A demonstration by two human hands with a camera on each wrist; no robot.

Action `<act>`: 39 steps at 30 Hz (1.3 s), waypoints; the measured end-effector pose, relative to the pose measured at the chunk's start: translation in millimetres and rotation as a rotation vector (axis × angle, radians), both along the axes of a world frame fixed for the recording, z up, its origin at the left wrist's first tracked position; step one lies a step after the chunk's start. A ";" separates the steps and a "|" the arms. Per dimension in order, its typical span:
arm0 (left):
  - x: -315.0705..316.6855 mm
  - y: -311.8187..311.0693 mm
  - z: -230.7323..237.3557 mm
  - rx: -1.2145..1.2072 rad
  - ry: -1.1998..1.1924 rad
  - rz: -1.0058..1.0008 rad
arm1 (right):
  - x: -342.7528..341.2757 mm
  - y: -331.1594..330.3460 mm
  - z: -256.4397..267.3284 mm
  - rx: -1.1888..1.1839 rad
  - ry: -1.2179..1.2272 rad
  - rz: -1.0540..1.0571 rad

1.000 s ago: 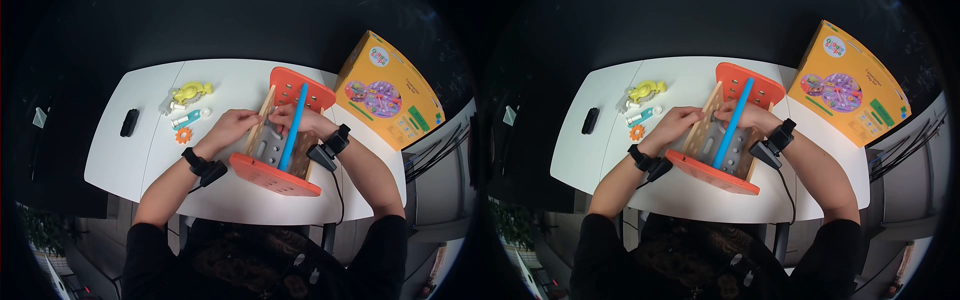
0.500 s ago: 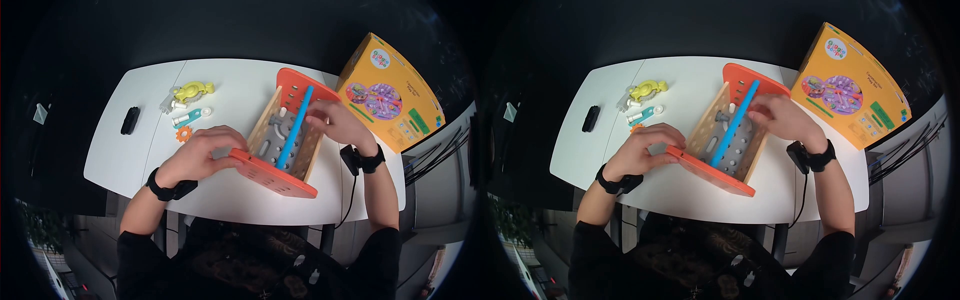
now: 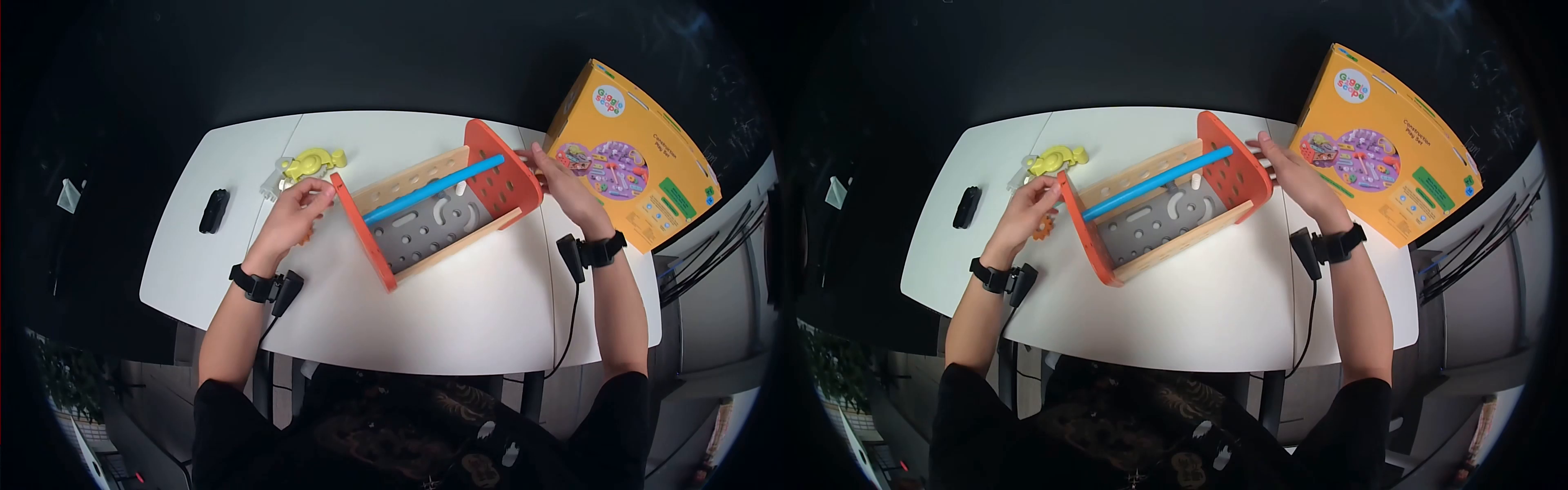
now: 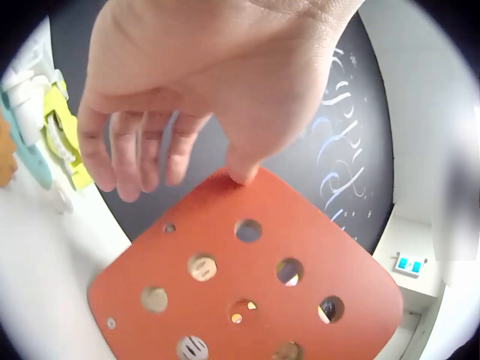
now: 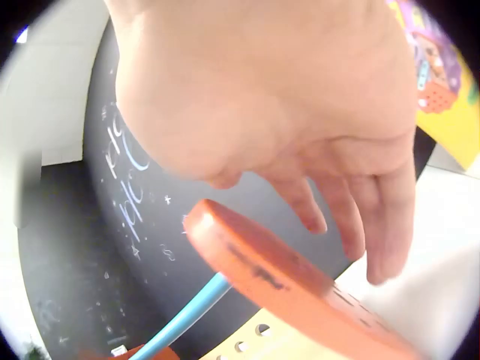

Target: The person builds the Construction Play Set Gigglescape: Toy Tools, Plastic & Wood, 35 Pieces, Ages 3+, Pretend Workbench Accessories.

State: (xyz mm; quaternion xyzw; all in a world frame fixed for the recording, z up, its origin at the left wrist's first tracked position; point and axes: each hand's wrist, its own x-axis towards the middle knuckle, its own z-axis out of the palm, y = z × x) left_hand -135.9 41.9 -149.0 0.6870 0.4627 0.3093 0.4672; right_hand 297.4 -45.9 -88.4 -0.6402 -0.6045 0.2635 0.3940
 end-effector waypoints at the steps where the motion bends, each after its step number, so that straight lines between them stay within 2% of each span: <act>1: 1.5 1.0 -3.3 0.001 0.002 0.002 | 10.2 10.9 -7.4 -0.182 0.071 0.047; 2: 5.4 -0.1 -4.5 -0.106 0.014 0.008 | 10.7 17.2 -9.3 -0.365 0.143 0.095; 6: 18.7 -9.5 0.7 -0.358 0.107 0.004 | 6.2 30.6 -20.7 -0.435 0.266 0.169; 8: 24.8 -16.9 6.1 -0.367 0.120 0.002 | 1.5 34.6 -23.3 -0.434 0.352 0.176; 10: 29.5 -23.4 15.3 -0.463 0.001 -0.037 | -3.0 32.8 -22.1 -0.430 0.373 0.190; 12: 32.8 -24.5 21.9 -0.437 -0.049 -0.024 | -10.2 25.7 -20.9 -0.429 0.396 0.200; 17: 36.5 -15.0 27.1 -0.312 -0.200 0.018 | -22.1 2.8 -7.9 -0.299 0.397 0.063; 19: 39.1 -14.5 32.6 -0.185 -0.398 0.088 | -32.6 -7.4 6.3 -0.247 0.453 0.039; 20: 36.5 -8.0 31.8 -0.182 -0.400 0.087 | -37.7 -11.8 14.0 -0.198 0.513 0.012; 22: 28.5 7.4 27.6 -0.184 -0.608 -0.029 | -42.2 -17.4 22.5 -0.177 0.505 0.019; 25: 53.0 -15.5 54.2 -0.096 -0.726 0.007 | -43.6 -19.8 20.6 -0.076 0.605 0.061; 28: 55.6 -10.1 44.4 -0.071 -0.757 -0.073 | -33.0 -16.1 -1.6 0.027 0.516 0.142; 30: 57.6 -11.7 42.1 -0.075 -0.750 -0.061 | -24.0 -16.4 -9.1 0.024 0.645 0.218; 39: 51.7 -11.4 12.1 -0.076 -0.711 -0.131 | -14.3 -29.7 -38.9 0.153 0.570 0.253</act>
